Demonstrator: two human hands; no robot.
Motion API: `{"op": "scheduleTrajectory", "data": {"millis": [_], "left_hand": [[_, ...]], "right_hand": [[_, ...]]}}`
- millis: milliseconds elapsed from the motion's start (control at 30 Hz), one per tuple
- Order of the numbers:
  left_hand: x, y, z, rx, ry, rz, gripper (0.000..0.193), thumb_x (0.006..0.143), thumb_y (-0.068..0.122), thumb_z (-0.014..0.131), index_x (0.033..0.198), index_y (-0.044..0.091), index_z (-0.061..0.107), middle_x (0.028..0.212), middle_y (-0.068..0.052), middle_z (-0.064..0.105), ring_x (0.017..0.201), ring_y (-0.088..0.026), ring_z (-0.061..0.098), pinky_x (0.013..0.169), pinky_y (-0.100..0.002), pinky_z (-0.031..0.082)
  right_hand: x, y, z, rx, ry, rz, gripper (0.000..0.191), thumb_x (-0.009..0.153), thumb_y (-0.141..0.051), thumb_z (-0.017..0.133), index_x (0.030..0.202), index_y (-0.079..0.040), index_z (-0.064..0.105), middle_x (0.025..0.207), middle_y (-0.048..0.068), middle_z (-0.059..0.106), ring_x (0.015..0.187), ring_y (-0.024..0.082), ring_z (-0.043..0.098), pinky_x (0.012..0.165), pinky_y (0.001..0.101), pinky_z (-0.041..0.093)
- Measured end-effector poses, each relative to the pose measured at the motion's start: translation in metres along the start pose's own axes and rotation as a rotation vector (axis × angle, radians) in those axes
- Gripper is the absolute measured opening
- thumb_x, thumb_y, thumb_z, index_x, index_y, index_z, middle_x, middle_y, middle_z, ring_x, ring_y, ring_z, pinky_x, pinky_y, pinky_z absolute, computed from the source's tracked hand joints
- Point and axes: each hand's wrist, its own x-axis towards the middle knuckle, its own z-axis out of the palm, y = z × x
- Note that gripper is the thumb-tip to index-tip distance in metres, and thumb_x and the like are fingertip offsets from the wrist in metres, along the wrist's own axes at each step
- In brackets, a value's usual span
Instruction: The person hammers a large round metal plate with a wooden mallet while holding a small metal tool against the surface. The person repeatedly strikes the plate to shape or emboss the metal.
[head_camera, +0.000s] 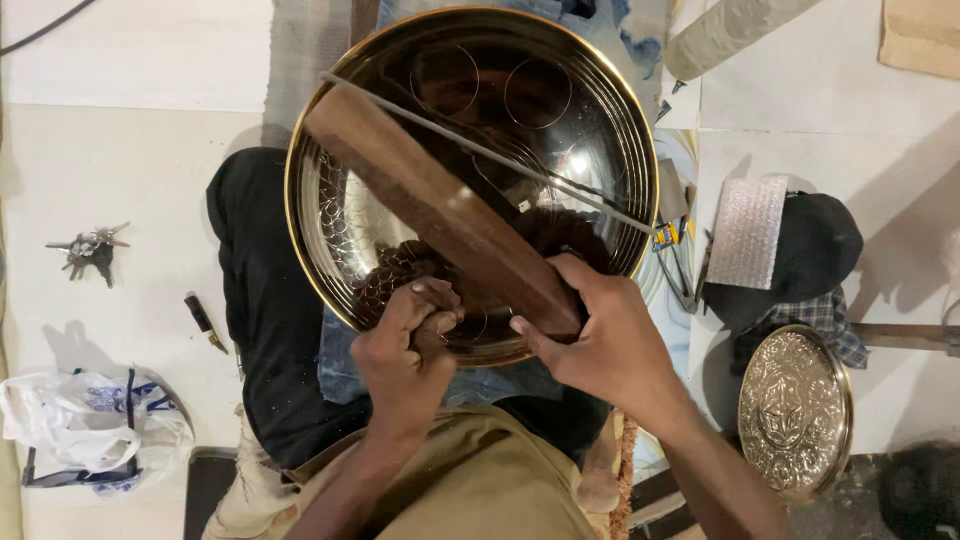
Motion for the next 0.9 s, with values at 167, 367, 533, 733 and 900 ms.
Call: {"op": "scheduleTrajectory", "data": {"millis": [167,367,533,733,900], "left_hand": [[-0.001,-0.006,0.004,0.128,-0.047,0.057,0.034,0.079,-0.019,0.056,0.107,0.0,0.063,0.091,-0.011,0.077,0.088,-0.019,0.079,0.075,-0.028,0.064],[-0.005,-0.008,0.005,0.128,-0.02,0.121,0.037,0.076,-0.02,0.054,0.107,-0.002,0.061,0.096,-0.013,0.075,0.092,-0.023,0.079,0.08,-0.031,0.064],[-0.007,-0.012,0.006,0.275,0.007,0.116,0.036,0.073,-0.014,0.06,0.105,0.002,0.065,0.091,-0.012,0.076,0.084,-0.027,0.078,0.075,-0.035,0.062],[-0.012,-0.02,0.006,0.277,-0.022,0.066,0.037,0.074,-0.011,0.062,0.108,0.003,0.067,0.089,-0.014,0.077,0.083,-0.028,0.078,0.072,-0.037,0.061],[-0.01,-0.024,0.005,0.176,-0.06,0.081,0.041,0.073,-0.01,0.062,0.113,0.001,0.063,0.093,-0.016,0.076,0.088,-0.026,0.079,0.075,-0.034,0.063]], "right_hand": [[0.006,-0.018,-0.011,-0.261,-0.043,-0.117,0.045,0.065,-0.006,0.071,0.11,-0.007,0.066,0.081,0.015,0.071,0.068,0.037,0.069,0.059,0.0452,0.049],[0.018,-0.034,-0.029,-0.216,-0.079,-0.243,0.047,0.066,-0.012,0.071,0.112,-0.007,0.062,0.074,0.015,0.066,0.066,0.037,0.066,0.057,0.047,0.046],[0.029,-0.053,-0.04,-0.599,-0.259,-0.259,0.046,0.063,-0.013,0.072,0.105,-0.006,0.054,0.068,0.015,0.063,0.069,0.041,0.065,0.059,0.0522,0.046],[0.033,-0.061,-0.039,-0.526,-0.25,-0.384,0.047,0.066,-0.012,0.07,0.108,-0.005,0.051,0.074,0.015,0.063,0.068,0.042,0.064,0.06,0.0538,0.047],[0.032,-0.044,-0.034,-0.557,-0.303,-0.241,0.044,0.065,-0.015,0.071,0.102,-0.004,0.049,0.076,0.017,0.063,0.07,0.045,0.062,0.059,0.0565,0.044]]}}
